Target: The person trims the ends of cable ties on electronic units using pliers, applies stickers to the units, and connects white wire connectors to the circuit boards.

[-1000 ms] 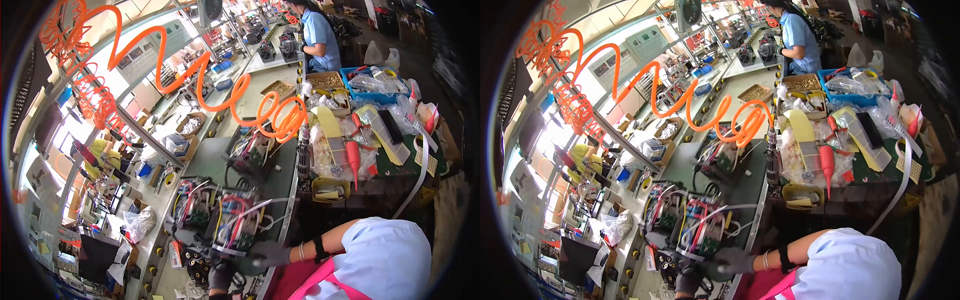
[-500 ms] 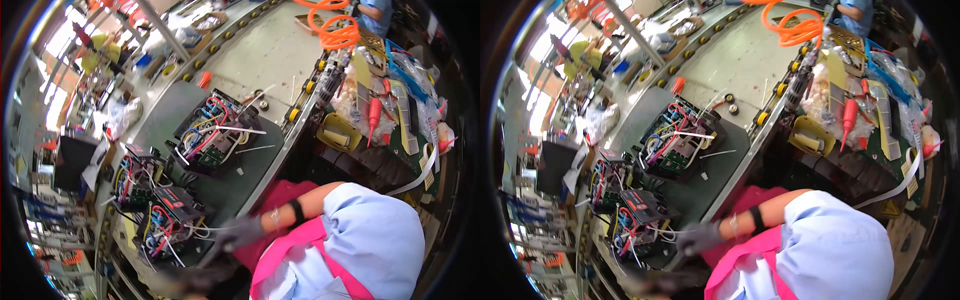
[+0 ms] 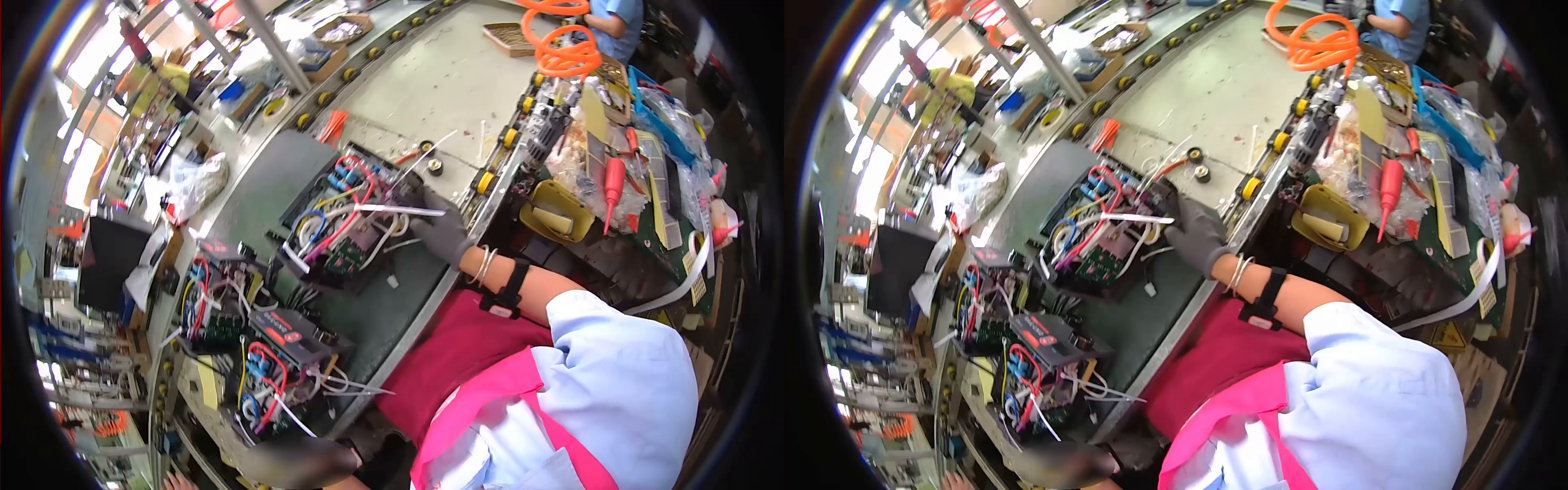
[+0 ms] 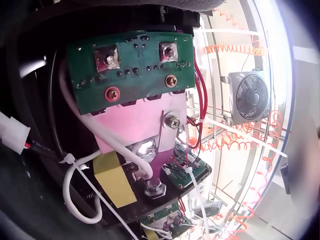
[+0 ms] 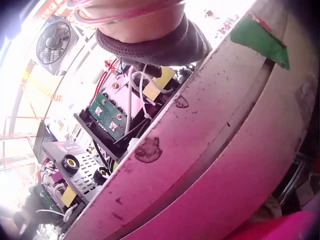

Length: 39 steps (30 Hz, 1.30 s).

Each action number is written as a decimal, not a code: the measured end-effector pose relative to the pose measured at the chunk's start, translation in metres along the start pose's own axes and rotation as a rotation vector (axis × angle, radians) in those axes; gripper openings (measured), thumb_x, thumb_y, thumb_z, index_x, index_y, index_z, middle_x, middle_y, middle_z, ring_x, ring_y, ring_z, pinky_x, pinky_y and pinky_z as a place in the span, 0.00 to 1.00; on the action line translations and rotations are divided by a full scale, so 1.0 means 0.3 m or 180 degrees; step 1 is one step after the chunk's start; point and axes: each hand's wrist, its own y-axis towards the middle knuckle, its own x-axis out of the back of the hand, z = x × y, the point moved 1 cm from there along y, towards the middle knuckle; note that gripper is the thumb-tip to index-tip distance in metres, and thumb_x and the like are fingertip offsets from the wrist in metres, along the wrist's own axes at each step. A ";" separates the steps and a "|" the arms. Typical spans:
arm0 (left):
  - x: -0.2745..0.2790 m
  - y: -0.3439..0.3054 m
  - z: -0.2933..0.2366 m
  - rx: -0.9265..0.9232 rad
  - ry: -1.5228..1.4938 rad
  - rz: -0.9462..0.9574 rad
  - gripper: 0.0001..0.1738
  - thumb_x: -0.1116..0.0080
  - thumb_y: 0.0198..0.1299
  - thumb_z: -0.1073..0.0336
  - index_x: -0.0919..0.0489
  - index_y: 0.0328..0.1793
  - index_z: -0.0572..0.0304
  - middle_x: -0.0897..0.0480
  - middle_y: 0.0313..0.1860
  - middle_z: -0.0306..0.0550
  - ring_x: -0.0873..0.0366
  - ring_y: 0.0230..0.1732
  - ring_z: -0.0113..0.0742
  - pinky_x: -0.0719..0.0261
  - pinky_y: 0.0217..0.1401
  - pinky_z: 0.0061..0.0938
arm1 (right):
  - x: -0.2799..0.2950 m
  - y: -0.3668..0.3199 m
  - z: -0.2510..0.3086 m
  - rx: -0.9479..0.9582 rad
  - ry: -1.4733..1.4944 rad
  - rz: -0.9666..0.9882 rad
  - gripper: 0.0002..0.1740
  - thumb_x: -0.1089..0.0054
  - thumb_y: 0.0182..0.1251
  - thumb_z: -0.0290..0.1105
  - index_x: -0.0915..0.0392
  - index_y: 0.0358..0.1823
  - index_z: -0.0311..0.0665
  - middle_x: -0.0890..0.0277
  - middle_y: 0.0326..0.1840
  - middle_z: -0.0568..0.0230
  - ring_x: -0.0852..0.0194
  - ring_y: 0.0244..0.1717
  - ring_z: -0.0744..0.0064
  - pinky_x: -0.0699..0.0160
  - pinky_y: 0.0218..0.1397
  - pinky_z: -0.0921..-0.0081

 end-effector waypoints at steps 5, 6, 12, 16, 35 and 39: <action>-0.181 -0.055 -0.194 -0.0782 0.0649 0.0020 0.26 0.60 0.70 0.61 0.33 0.71 0.65 0.27 0.66 0.54 0.28 0.64 0.45 0.34 0.72 0.38 | -0.028 0.113 -0.035 -0.0516 -0.0650 0.0830 0.20 0.50 0.61 0.36 0.27 0.52 0.34 0.22 0.47 0.40 0.25 0.54 0.40 0.28 0.59 0.54; -0.221 -0.065 -0.222 -0.0845 0.0621 0.0155 0.26 0.60 0.70 0.62 0.33 0.71 0.65 0.27 0.66 0.54 0.28 0.64 0.45 0.34 0.72 0.38 | -0.046 0.151 -0.064 -0.0383 -0.0678 0.0920 0.19 0.51 0.62 0.36 0.27 0.52 0.35 0.22 0.47 0.40 0.24 0.53 0.41 0.27 0.59 0.54; -0.433 -0.137 -0.344 -0.0762 0.0242 0.1358 0.26 0.59 0.69 0.62 0.32 0.71 0.65 0.27 0.66 0.54 0.28 0.64 0.45 0.34 0.71 0.38 | -0.049 0.267 -0.062 -0.0254 -0.0789 0.1426 0.18 0.46 0.62 0.34 0.28 0.52 0.34 0.24 0.50 0.40 0.26 0.55 0.40 0.29 0.59 0.54; -0.550 -0.170 -0.386 -0.0604 0.0184 0.2001 0.26 0.58 0.69 0.62 0.32 0.71 0.65 0.26 0.65 0.54 0.27 0.64 0.45 0.34 0.71 0.37 | 0.219 0.160 0.107 0.0179 -0.0924 0.1633 0.29 0.44 0.62 0.37 0.32 0.66 0.39 0.25 0.58 0.48 0.25 0.58 0.47 0.29 0.65 0.59; -0.672 -0.191 -0.399 -0.0565 0.0481 0.2736 0.26 0.55 0.68 0.64 0.32 0.71 0.64 0.25 0.64 0.54 0.27 0.63 0.45 0.33 0.70 0.36 | 1.557 -0.160 -0.284 -0.1387 -0.2000 -0.1130 0.10 0.39 0.59 0.32 0.16 0.41 0.40 0.16 0.38 0.55 0.17 0.41 0.60 0.21 0.48 0.67; -0.606 -0.169 -0.385 -0.0509 0.0644 0.2520 0.26 0.55 0.67 0.64 0.32 0.71 0.64 0.25 0.64 0.54 0.27 0.62 0.45 0.33 0.70 0.36 | 1.507 -0.042 -0.329 -0.1425 -0.2829 -0.0354 0.10 0.40 0.57 0.31 0.14 0.40 0.43 0.16 0.40 0.52 0.17 0.44 0.53 0.21 0.51 0.62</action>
